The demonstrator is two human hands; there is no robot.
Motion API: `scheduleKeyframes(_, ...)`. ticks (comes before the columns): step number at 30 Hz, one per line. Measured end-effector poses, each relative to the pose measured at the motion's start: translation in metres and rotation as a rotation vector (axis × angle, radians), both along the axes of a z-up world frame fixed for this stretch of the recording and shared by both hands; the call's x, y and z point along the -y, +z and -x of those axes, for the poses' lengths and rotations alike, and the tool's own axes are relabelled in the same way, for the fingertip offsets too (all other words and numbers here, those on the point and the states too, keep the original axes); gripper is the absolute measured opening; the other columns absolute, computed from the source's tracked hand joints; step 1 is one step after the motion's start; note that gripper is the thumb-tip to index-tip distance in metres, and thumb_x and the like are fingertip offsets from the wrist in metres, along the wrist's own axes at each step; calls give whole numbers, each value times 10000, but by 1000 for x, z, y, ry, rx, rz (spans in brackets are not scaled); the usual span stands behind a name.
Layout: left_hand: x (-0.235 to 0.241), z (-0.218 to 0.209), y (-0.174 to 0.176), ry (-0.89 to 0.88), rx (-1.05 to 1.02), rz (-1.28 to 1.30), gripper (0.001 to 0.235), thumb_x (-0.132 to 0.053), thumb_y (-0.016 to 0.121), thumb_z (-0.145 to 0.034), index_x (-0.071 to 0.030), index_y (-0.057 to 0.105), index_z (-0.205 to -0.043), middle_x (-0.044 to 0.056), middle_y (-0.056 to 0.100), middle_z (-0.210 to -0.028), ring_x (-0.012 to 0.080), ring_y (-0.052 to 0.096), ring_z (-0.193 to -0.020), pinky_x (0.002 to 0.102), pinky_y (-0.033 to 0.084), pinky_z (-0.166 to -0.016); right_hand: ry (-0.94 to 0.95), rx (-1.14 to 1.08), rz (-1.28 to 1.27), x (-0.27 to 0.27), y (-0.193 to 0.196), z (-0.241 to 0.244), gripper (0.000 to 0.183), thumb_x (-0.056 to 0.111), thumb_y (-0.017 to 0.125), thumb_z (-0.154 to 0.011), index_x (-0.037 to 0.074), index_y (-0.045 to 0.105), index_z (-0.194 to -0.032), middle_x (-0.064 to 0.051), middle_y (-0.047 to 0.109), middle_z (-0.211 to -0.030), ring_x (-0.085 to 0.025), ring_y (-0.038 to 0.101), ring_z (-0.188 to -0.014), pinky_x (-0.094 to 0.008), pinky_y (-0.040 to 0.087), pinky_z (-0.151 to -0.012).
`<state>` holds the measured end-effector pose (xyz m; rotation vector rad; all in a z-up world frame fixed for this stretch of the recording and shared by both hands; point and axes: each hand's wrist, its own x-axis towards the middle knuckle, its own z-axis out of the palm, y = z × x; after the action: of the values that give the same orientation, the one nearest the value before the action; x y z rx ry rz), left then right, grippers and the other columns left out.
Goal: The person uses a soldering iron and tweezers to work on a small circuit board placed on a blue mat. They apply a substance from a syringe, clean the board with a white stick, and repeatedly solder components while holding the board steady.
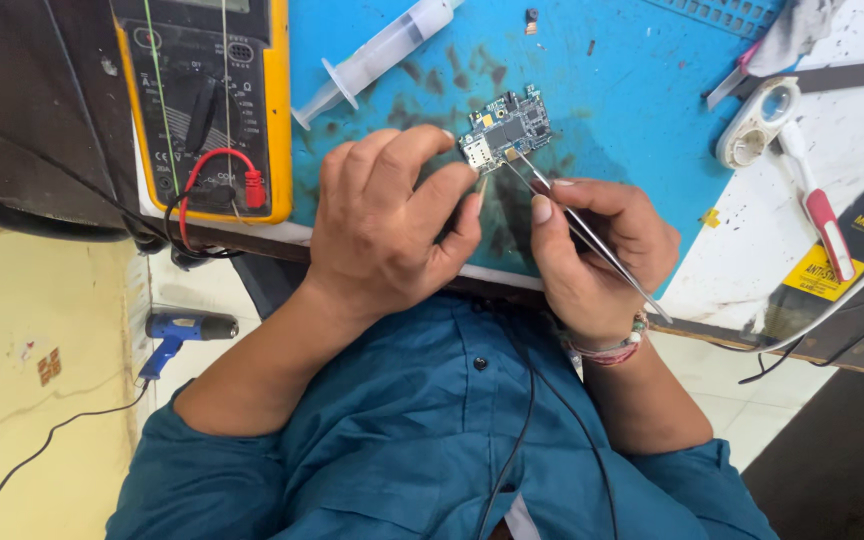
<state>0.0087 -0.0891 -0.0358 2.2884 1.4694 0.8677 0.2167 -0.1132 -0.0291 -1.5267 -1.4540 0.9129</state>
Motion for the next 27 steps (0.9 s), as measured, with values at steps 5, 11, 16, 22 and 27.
scheduleKeyframes(5, -3, -1, -2, 1, -21, 0, 230, -251, 781, -1000, -130, 700, -1179, 54, 563, -1324, 262, 523, -1232, 425, 416, -1044, 9, -19, 21, 0, -1, -2, 138, -22, 766, -1038, -21, 662, -1129, -104, 757, -988, -49, 670, -786, -183, 533, -701)
scheduleKeyframes(11, -3, -1, -3, 11, -47, -15, 249, -224, 744, -980, -143, 707, -1212, 58, 554, -1340, 259, 522, -1238, 424, 413, -1046, 22, -26, 15, -1, -4, -2, 126, -28, 769, -1048, -27, 656, -1103, -114, 749, -1012, -60, 673, -819, -190, 541, -733)
scheduleKeyframes(16, -2, 0, -5, 1, -42, -3, 218, -221, 744, -989, -127, 705, -1182, 59, 550, -1342, 257, 519, -1236, 417, 412, -1039, 21, -17, 28, 0, -4, -3, 134, -30, 774, -1045, -29, 656, -1107, -116, 747, -1016, -59, 669, -814, -187, 539, -728)
scheduleKeyframes(22, -2, 0, -6, -6, -50, -7, 224, -221, 743, -991, -120, 709, -1188, 63, 548, -1367, 260, 519, -1255, 411, 408, -1027, 32, 14, 25, -1, -3, -2, 133, -25, 780, -1045, -34, 656, -1090, -114, 747, -1006, -58, 672, -810, -188, 542, -730)
scheduleKeyframes(27, -1, 0, -5, -5, -54, -7, 217, -221, 740, -993, -126, 708, -1186, 57, 548, -1345, 252, 519, -1234, 417, 409, -1041, 37, 30, 16, -2, -2, -2, 146, -21, 784, -1043, -24, 658, -1116, -116, 748, -1001, -60, 671, -801, -190, 544, -720)
